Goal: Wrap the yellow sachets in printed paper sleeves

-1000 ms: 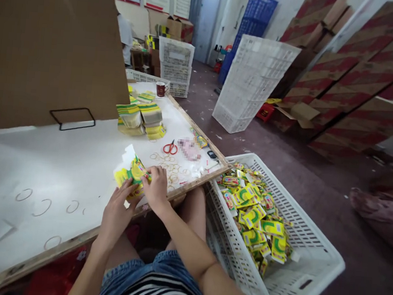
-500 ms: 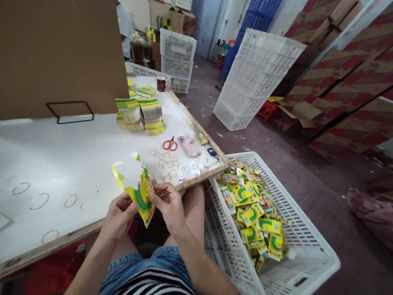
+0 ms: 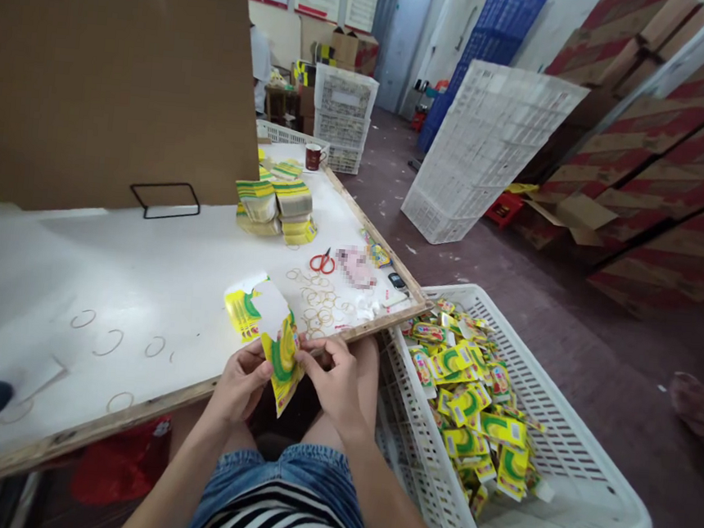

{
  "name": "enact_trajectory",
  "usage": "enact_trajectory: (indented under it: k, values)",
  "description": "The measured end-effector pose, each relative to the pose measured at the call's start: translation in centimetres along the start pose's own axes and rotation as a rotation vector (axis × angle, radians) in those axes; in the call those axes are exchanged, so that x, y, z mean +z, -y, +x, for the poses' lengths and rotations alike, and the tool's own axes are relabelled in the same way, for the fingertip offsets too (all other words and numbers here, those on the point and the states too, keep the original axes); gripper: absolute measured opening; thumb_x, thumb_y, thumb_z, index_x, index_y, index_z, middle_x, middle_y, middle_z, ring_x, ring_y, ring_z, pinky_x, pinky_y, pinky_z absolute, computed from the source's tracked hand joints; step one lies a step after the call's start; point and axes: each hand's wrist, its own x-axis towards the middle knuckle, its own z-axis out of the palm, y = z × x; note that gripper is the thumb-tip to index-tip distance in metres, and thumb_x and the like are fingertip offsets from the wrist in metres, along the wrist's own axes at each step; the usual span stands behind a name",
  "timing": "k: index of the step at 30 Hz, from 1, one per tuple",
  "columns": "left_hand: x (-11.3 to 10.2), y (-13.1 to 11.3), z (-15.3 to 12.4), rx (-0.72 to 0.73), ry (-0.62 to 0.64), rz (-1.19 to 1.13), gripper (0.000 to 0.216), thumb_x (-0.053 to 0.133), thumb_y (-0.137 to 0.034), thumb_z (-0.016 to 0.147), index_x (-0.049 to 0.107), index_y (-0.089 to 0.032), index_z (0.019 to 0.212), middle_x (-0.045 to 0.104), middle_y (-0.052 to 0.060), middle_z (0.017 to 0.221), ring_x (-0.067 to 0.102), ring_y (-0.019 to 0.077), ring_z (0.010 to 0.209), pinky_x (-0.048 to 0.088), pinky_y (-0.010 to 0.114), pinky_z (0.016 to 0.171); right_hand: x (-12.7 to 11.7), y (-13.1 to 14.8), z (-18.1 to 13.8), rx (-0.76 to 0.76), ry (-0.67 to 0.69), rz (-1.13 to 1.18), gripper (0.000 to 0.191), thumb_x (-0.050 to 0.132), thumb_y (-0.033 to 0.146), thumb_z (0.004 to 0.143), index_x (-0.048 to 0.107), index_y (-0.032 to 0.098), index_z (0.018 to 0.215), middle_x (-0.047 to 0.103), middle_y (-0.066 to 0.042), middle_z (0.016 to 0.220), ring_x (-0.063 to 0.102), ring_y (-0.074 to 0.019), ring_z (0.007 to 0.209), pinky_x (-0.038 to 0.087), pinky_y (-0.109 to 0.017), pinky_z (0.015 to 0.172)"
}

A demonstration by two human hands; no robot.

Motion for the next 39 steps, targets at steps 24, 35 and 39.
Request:
enact_trajectory:
  k: [24,35,39]
  values:
    - [0.6,-1.1,-0.6,-0.173,-0.007,-0.143,0.047,0.078,-0.04,0.068,0.071,-0.015,0.107,0.074,0.009,0.091,0.068,0.0263,0.092,0.05,0.034,0.085,-1.8,3.3,2.8,-0.535,0.446,-0.386,0.016,0.062,0.025,0.085,0.065,0.018,0.099,0.051,-0.007,0.096,0.052,-0.0209,0.094,0.046,-0.034,0.084]
    - [-0.2,0.5,-0.1,-0.06,-0.11,0.138,0.043,0.068,-0.046,0.078,0.067,-0.014,0.106,0.074,0.009,0.091,0.068,0.0229,0.084,0.053,0.032,0.076,-0.9,1.6,1.8,-0.247,0.159,-0.145,0.025,0.064,0.035,0.083,0.065,0.017,0.101,0.063,-0.004,0.089,0.054,-0.0144,0.069,0.047,-0.026,0.063]
    - [0.3,0.9,0.1,-0.003,-0.161,0.353,0.042,0.061,-0.049,0.082,0.063,-0.014,0.105,0.072,0.009,0.095,0.067,0.023,0.089,0.054,0.032,0.077,-0.2,0.1,1.3,-0.098,0.102,-0.083,0.025,0.061,0.036,0.084,0.061,0.016,0.068,0.06,-0.001,0.064,0.052,-0.0136,0.061,0.045,-0.025,0.057]
